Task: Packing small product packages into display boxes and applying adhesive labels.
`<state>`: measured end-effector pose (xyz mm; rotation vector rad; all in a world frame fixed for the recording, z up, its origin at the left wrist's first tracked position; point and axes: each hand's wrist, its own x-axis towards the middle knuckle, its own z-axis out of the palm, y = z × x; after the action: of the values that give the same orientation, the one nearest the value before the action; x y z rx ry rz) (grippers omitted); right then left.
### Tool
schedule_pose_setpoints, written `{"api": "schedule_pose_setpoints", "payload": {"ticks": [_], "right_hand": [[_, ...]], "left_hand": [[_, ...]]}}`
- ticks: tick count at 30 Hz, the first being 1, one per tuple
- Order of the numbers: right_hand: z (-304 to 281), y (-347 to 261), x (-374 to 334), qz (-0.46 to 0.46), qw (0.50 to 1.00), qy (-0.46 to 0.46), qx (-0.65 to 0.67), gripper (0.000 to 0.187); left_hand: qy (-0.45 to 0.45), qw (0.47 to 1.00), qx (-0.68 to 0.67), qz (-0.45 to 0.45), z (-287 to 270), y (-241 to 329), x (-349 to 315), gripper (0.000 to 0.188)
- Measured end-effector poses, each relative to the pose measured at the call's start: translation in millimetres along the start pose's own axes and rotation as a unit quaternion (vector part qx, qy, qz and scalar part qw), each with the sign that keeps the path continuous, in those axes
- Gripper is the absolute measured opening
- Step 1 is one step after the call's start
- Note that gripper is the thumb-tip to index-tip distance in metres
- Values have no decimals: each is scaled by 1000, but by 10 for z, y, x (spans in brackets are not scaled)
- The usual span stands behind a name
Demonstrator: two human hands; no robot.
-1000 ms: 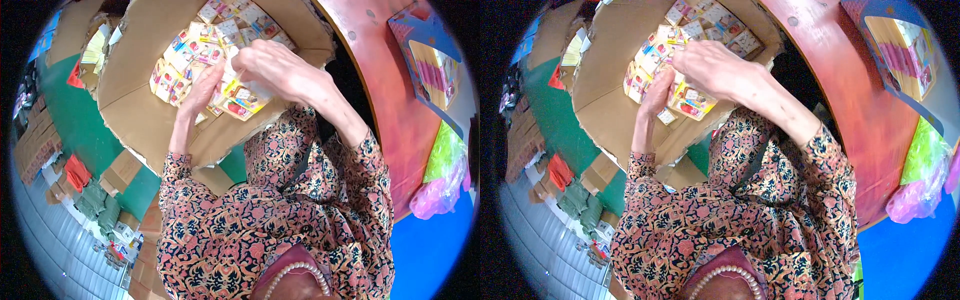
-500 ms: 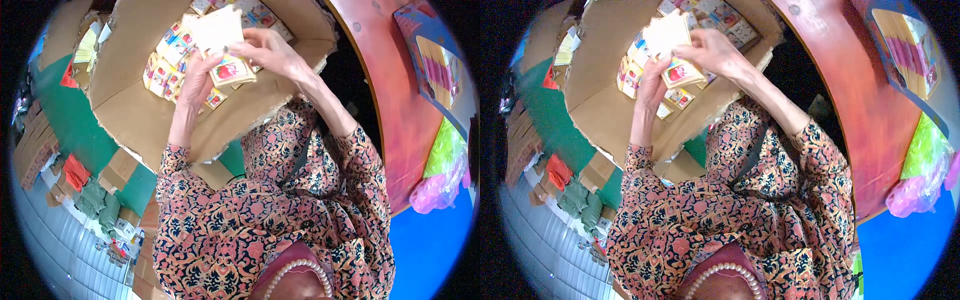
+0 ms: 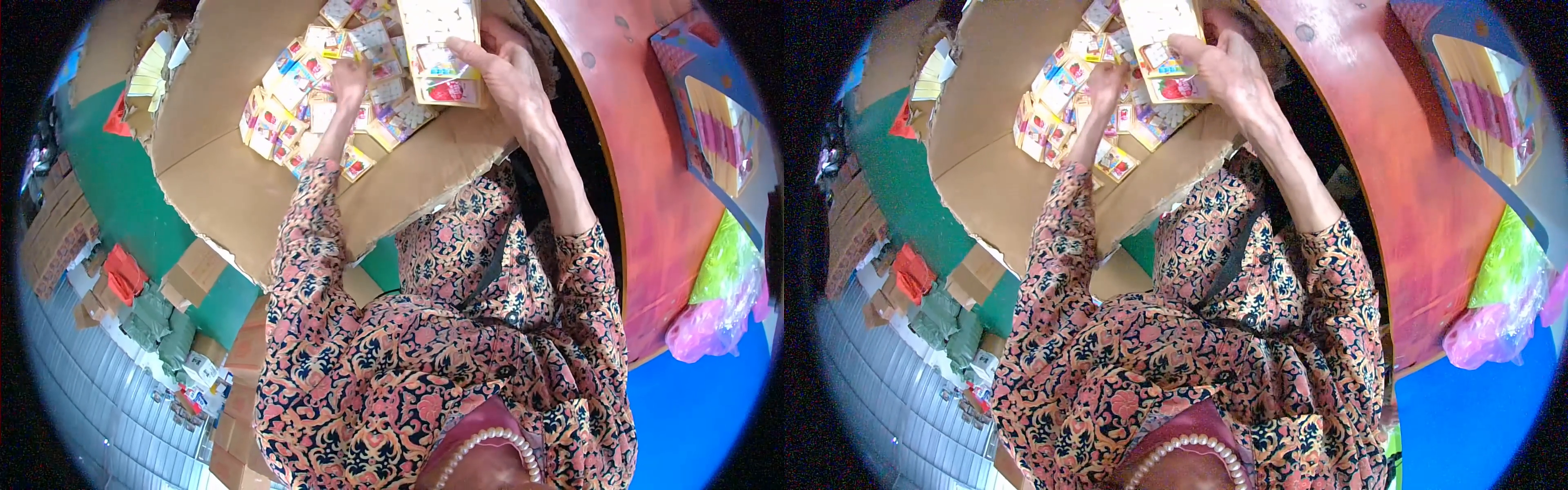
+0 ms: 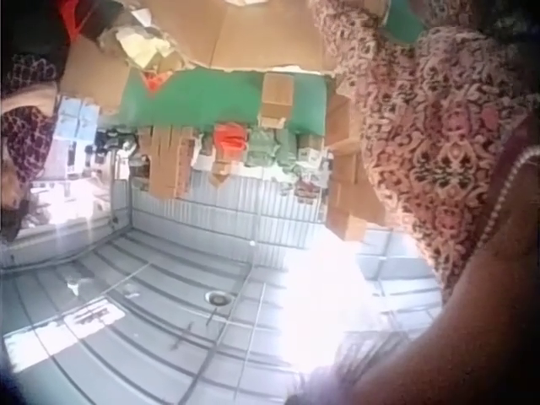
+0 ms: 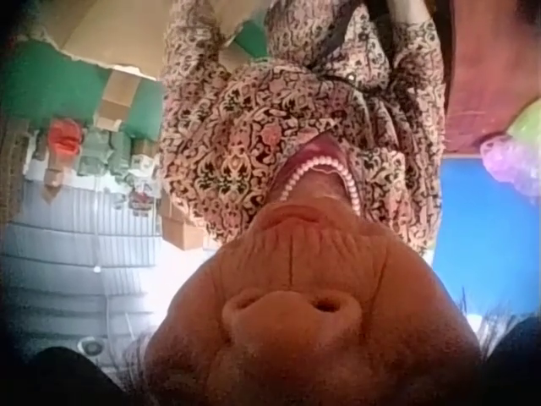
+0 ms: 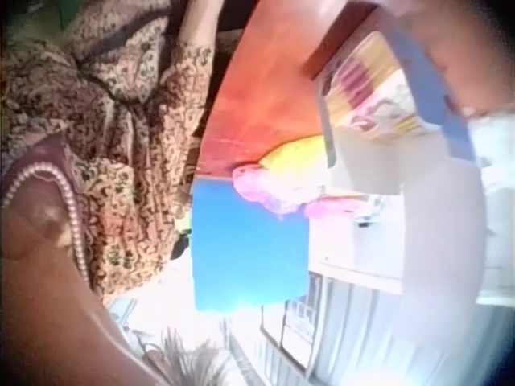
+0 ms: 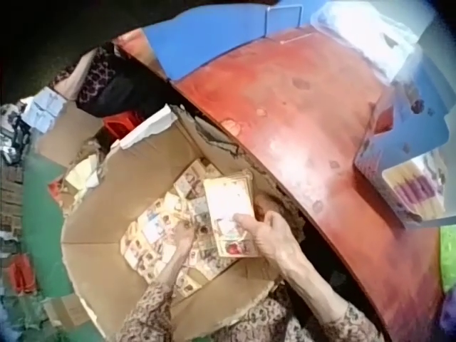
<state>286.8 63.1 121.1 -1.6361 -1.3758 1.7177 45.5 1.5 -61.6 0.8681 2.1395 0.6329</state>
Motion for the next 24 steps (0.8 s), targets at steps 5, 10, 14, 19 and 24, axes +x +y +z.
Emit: {"api": "schedule_pose_setpoints", "payload": {"ticks": [5, 10, 14, 19, 24], "right_hand": [[3, -16, 17, 21, 999, -1, -46, 51], [-7, -48, -19, 21, 1000, 4, -21, 49], [49, -448, -209, 82, 996, -5, -22, 48], [57, -272, -149, -16, 985, -97, 143, 41], [125, -131, -82, -70, 991, -108, 37, 39]], "left_hand": [[150, 977, 150, 32, 221, 366, -24, 38], [79, 996, 27, -16, 111, 603, -28, 37], [-47, 954, -248, -160, -49, 454, -50, 32], [-184, 909, -373, -16, -287, 732, -518, 36], [-247, 787, -565, 13, -523, 1131, -993, 35]]}}
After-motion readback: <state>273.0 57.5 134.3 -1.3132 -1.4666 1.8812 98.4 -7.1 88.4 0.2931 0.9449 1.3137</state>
